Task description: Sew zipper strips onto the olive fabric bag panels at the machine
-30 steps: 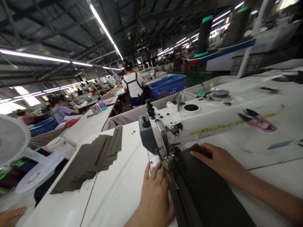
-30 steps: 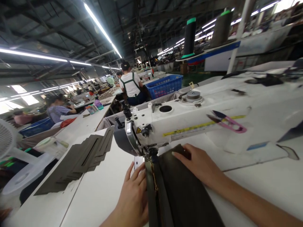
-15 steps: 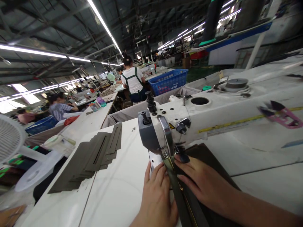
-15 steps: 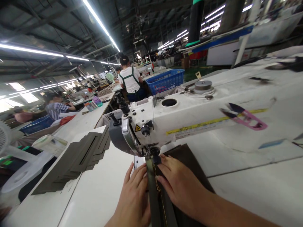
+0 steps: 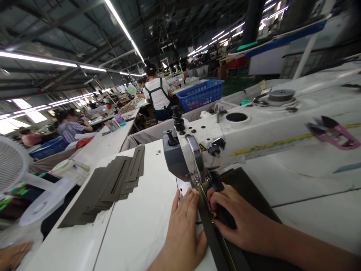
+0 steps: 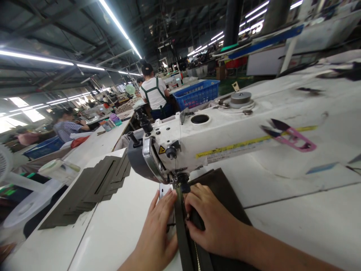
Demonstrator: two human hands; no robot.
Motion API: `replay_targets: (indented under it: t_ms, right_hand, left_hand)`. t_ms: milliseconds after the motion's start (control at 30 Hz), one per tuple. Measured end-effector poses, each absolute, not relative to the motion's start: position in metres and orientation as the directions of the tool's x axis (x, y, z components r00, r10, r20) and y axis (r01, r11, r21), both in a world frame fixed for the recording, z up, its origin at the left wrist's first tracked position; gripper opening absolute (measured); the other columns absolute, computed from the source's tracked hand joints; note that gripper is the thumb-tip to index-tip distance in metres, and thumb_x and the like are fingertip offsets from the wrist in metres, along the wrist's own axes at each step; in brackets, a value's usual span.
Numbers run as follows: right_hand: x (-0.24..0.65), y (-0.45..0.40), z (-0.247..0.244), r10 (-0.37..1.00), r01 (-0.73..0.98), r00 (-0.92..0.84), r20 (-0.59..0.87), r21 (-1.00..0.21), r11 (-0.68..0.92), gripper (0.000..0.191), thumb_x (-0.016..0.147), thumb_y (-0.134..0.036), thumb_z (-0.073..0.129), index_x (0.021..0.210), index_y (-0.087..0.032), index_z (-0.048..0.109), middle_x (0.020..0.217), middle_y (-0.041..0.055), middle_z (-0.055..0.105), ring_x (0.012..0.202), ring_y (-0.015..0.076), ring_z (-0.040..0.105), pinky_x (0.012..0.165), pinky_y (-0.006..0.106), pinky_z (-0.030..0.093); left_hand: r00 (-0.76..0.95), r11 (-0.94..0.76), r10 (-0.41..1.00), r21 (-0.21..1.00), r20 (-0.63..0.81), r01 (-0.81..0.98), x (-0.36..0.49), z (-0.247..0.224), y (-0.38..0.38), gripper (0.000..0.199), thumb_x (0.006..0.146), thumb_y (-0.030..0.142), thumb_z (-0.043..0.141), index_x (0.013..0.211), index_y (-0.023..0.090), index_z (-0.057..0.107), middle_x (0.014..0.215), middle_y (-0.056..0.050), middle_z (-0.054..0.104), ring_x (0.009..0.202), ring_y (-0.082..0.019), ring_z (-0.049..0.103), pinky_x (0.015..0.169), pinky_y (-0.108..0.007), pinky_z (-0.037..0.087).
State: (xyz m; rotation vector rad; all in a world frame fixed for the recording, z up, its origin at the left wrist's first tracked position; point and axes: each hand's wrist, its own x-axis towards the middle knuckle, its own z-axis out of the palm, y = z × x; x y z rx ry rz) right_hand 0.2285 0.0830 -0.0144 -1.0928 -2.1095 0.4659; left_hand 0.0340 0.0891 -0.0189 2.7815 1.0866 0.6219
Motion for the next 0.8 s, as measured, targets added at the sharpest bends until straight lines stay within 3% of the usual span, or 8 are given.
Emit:
replay_targets:
  t_ms: [100, 233, 367, 533, 800]
  right_hand:
    - [0.228, 0.082, -0.016, 0.812, 0.524, -0.399, 0.426, -0.621, 0.584, 0.022, 0.069, -0.001, 0.046, 0.083, -0.018, 0.044, 0.086, 0.0043, 0.053, 0.081, 0.0181, 0.048, 0.075, 0.035, 0.042]
    - [0.224, 0.079, -0.017, 0.77, 0.547, -0.468, 0.434, -0.542, 0.638, 0.022, 0.077, -0.004, 0.047, 0.095, -0.017, 0.05, 0.096, 0.0067, 0.055, 0.091, 0.0212, 0.048, 0.082, 0.04, 0.041]
    - [0.223, 0.081, -0.018, 0.74, 0.591, -0.539, 0.402, -0.446, 0.673, 0.019, 0.083, -0.003, 0.042, 0.088, -0.016, 0.056, 0.089, 0.007, 0.056, 0.085, 0.0214, 0.049, 0.077, 0.038, 0.044]
    - [0.232, 0.087, -0.015, 0.675, 0.51, -0.619, 0.401, -0.449, 0.734, 0.02, 0.085, -0.002, 0.041, 0.083, -0.015, 0.057, 0.083, 0.0052, 0.055, 0.079, 0.0177, 0.05, 0.069, 0.029, 0.045]
    - [0.223, 0.082, -0.026, 0.653, 0.702, -0.553, 0.517, -0.133, 0.7, 0.028, 0.076, 0.005, 0.034, 0.079, -0.015, 0.053, 0.076, 0.0065, 0.055, 0.067, 0.0191, 0.053, 0.061, 0.032, 0.047]
  left_hand:
    - [0.705, -0.768, 0.64, 0.22, 0.305, 0.602, 0.033, -0.019, 0.091, 0.061, 0.075, 0.011, 0.047, 0.133, 0.011, 0.029, 0.138, -0.017, 0.038, 0.13, -0.029, 0.031, 0.105, -0.06, 0.026]
    - [0.695, -0.756, 0.654, 0.255, 0.298, 0.603, 0.033, -0.02, 0.09, 0.058, 0.074, 0.01, 0.046, 0.131, 0.009, 0.034, 0.138, -0.017, 0.038, 0.131, -0.029, 0.03, 0.104, -0.058, 0.031]
    - [0.693, -0.754, 0.657, 0.284, 0.296, 0.593, 0.033, -0.018, 0.09, 0.056, 0.071, 0.01, 0.047, 0.127, 0.008, 0.039, 0.135, -0.018, 0.042, 0.13, -0.029, 0.033, 0.106, -0.058, 0.029]
    - [0.701, -0.763, 0.646, 0.268, 0.3, 0.588, 0.034, -0.016, 0.09, 0.054, 0.072, 0.012, 0.049, 0.125, 0.008, 0.041, 0.134, -0.019, 0.044, 0.129, -0.03, 0.034, 0.106, -0.059, 0.028]
    - [0.693, -0.754, 0.657, 0.277, 0.296, 0.596, 0.035, -0.016, 0.09, 0.056, 0.068, 0.011, 0.048, 0.124, 0.007, 0.043, 0.133, -0.019, 0.044, 0.128, -0.03, 0.035, 0.106, -0.06, 0.026]
